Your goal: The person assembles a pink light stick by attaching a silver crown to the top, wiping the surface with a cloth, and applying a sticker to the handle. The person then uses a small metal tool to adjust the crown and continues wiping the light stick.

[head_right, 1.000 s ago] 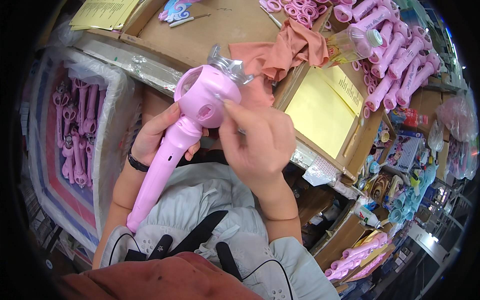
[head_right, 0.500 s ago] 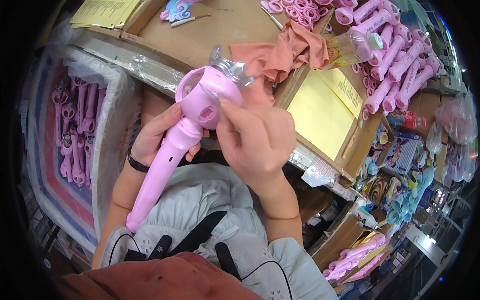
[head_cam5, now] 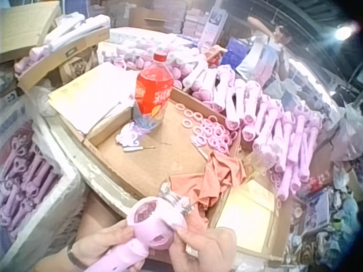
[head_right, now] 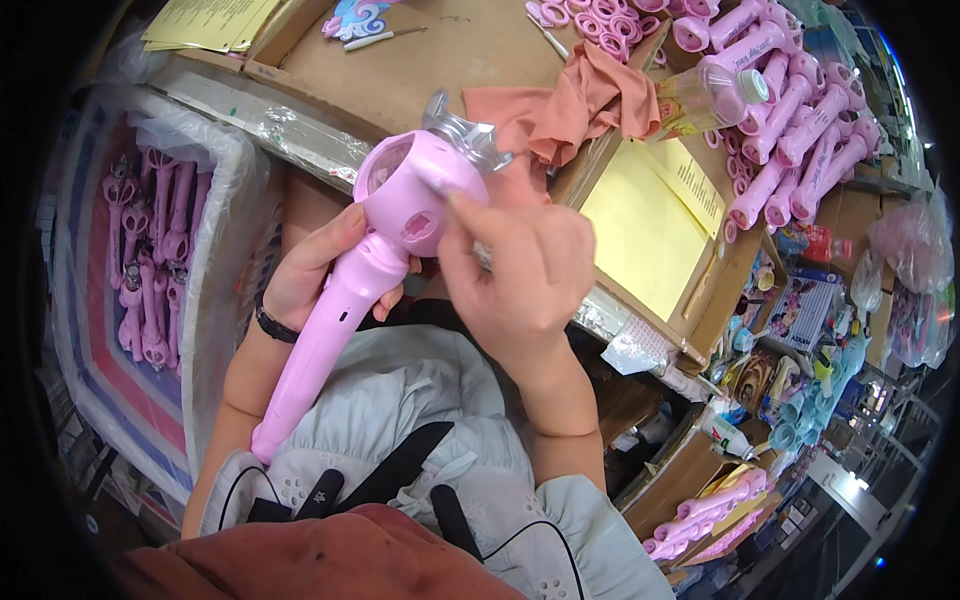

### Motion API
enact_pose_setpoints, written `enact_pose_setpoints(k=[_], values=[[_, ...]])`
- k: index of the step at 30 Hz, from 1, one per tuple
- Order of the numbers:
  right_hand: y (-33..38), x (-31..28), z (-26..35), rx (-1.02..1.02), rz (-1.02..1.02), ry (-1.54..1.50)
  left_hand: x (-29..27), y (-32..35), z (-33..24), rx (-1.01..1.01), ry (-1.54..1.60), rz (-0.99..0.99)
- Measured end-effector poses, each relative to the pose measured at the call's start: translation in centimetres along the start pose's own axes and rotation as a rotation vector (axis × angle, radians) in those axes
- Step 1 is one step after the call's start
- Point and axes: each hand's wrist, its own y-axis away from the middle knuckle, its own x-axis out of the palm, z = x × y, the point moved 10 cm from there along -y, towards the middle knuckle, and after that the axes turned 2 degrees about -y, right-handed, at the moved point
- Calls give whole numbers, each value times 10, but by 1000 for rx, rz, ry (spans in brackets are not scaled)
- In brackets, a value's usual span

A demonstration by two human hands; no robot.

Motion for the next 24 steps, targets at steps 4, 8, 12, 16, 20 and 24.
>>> enact_pose_setpoints(k=[4,8,12,16,20,24], values=[[-2,-4,2,-11,-10,-3,-1,0,-1,16,-15,1],[-4,-5,-5,45,-48,55,0,-1,0,10,-7,14],[-2,0,7,-32,-5,-42,-3,0,1,7,-6,-14],[-3,-9,-6,46,-65,39,-2,0,2,-6,11,-12],[-2,-1,-4,27,-11,-14,-2,0,1,-9,15,-29],[0,-1,3,-6,15,-28,-2,0,1,-11,18,-28]])
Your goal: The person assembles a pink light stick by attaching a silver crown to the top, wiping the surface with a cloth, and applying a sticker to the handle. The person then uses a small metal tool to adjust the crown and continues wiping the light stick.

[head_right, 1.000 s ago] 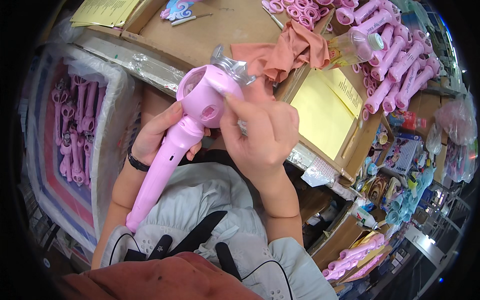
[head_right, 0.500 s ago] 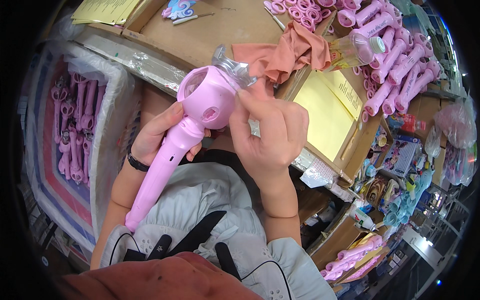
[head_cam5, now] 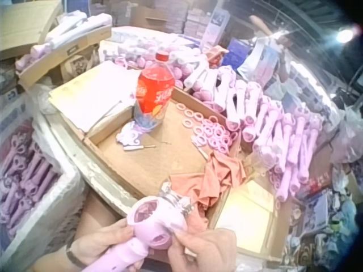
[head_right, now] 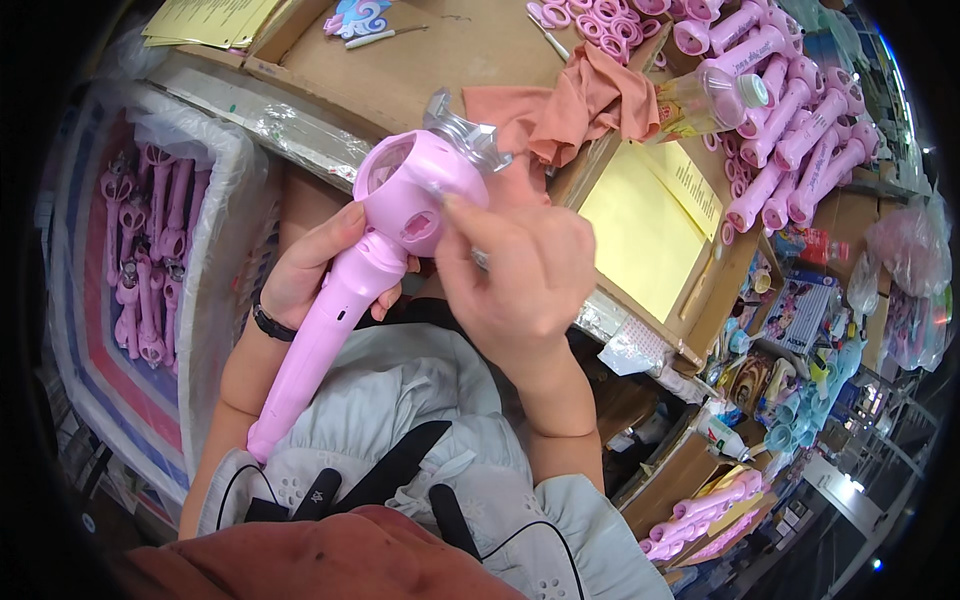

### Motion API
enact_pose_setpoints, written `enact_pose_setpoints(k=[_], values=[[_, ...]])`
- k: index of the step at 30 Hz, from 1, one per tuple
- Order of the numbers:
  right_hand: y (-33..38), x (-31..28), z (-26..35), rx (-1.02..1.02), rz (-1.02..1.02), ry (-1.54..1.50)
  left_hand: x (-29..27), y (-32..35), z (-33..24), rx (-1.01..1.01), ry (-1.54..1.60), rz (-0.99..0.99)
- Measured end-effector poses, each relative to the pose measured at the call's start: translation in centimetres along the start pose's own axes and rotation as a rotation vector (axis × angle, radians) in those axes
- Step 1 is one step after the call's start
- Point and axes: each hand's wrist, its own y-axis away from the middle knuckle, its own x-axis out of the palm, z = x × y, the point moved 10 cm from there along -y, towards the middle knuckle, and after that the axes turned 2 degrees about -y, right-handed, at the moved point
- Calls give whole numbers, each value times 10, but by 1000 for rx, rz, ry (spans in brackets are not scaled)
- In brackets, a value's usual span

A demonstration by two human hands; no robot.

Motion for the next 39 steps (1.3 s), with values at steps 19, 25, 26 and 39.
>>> enact_pose_setpoints(k=[19,25,26,39], values=[[-2,-1,-3,48,9,36,0,0,1,-3,4,8],[-1,-7,-11,87,-64,38,0,0,0,-2,7,10],[-2,-4,-7,42,-38,33,0,0,0,-2,7,9],[-2,-7,-11,68,-49,34,0,-1,-1,16,-5,24]])
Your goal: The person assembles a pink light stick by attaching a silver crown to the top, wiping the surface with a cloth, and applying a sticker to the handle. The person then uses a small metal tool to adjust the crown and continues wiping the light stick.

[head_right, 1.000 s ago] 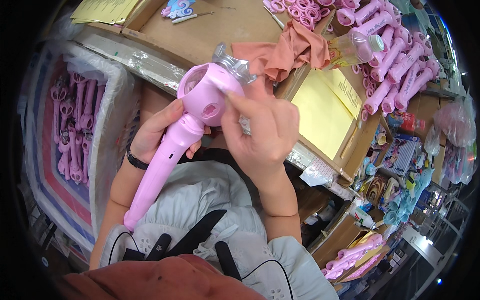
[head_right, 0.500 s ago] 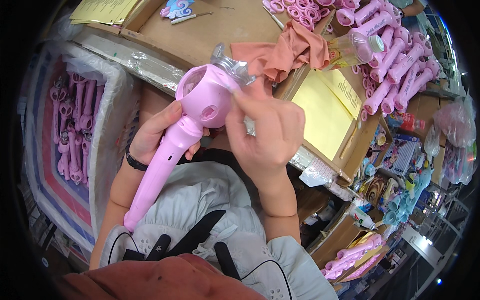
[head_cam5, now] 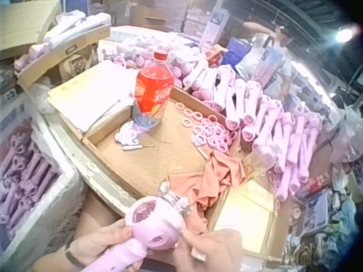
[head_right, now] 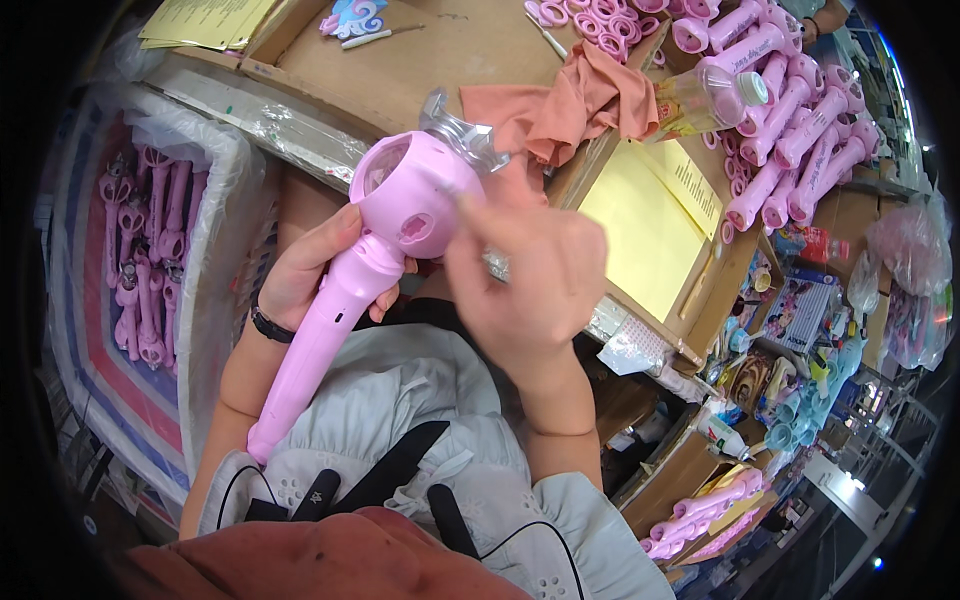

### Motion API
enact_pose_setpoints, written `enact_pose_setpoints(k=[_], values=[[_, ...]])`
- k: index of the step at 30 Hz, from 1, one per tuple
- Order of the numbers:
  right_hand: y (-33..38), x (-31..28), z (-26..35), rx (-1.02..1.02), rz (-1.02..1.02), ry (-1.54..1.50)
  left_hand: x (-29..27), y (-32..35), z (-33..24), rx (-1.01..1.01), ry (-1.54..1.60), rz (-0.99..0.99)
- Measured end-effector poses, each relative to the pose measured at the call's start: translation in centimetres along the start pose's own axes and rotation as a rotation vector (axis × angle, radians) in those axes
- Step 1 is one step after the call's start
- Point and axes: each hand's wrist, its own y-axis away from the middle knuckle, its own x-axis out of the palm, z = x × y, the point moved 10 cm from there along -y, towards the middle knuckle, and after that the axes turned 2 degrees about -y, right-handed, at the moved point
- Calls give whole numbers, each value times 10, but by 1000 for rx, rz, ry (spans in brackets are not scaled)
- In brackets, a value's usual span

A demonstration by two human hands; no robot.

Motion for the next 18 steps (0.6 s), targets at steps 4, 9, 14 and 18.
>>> enact_pose_setpoints(k=[4,9,14,18], values=[[1,2,1,17,25,12,0,1,1,-7,1,-7],[0,4,4,-1,46,-37,-1,1,2,-16,12,-5],[0,-10,-26,246,-63,-288,-1,0,2,-15,29,9],[25,6,-51,663,-24,-735,-2,1,3,-23,39,4]])
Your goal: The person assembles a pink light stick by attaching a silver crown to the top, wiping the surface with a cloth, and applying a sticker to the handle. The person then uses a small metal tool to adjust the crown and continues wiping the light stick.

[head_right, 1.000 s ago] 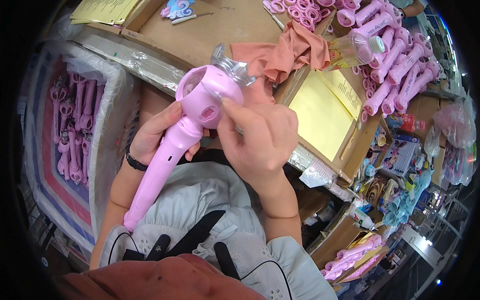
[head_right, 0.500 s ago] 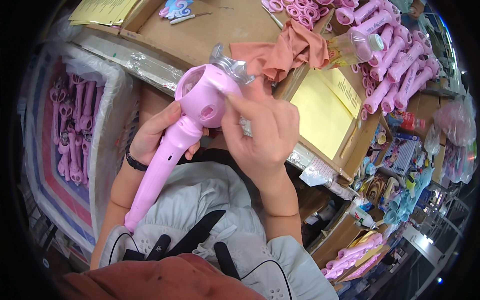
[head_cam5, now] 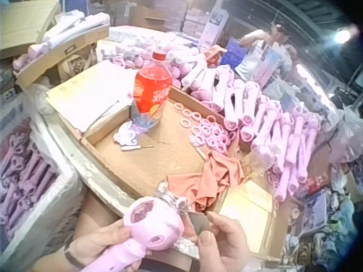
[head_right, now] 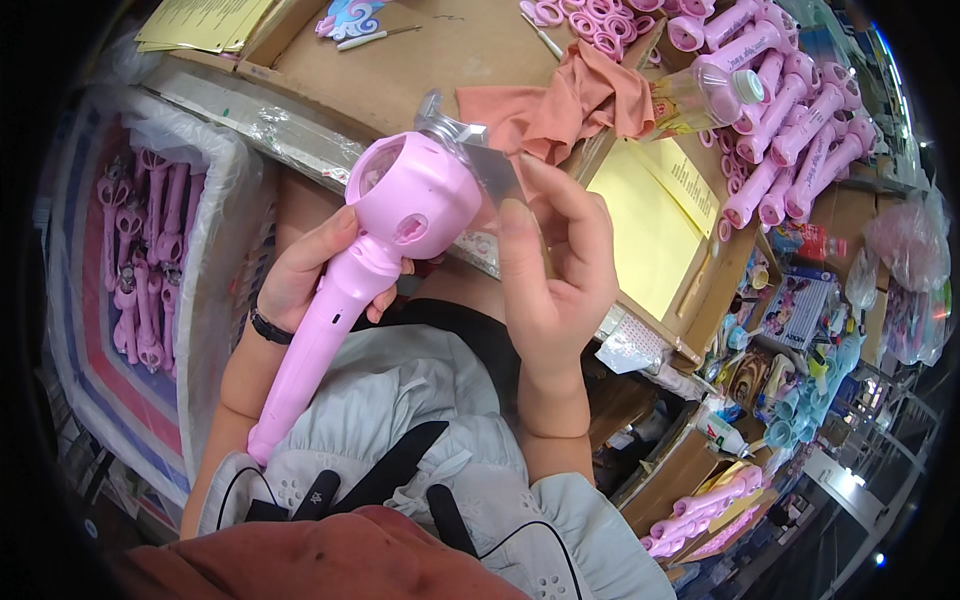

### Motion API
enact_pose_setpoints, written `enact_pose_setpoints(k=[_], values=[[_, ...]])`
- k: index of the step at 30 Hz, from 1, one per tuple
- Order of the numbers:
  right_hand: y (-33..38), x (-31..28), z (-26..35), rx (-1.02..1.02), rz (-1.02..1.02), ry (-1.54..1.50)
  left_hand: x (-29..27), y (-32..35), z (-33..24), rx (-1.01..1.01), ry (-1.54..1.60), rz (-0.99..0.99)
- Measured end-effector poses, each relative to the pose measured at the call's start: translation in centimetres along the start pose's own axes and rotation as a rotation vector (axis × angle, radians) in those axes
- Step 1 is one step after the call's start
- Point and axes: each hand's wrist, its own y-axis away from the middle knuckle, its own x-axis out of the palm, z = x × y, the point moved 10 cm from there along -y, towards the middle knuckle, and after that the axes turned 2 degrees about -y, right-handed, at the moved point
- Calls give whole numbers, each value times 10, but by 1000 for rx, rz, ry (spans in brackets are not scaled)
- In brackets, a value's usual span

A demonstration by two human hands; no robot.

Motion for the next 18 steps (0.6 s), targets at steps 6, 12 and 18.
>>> enact_pose_setpoints(k=[6,12,18], values=[[2,18,4,-97,231,271,0,0,0,10,-3,4],[9,10,-10,113,176,72,0,0,-1,13,-14,1],[6,11,-5,117,198,182,2,0,-2,8,-32,-2]])
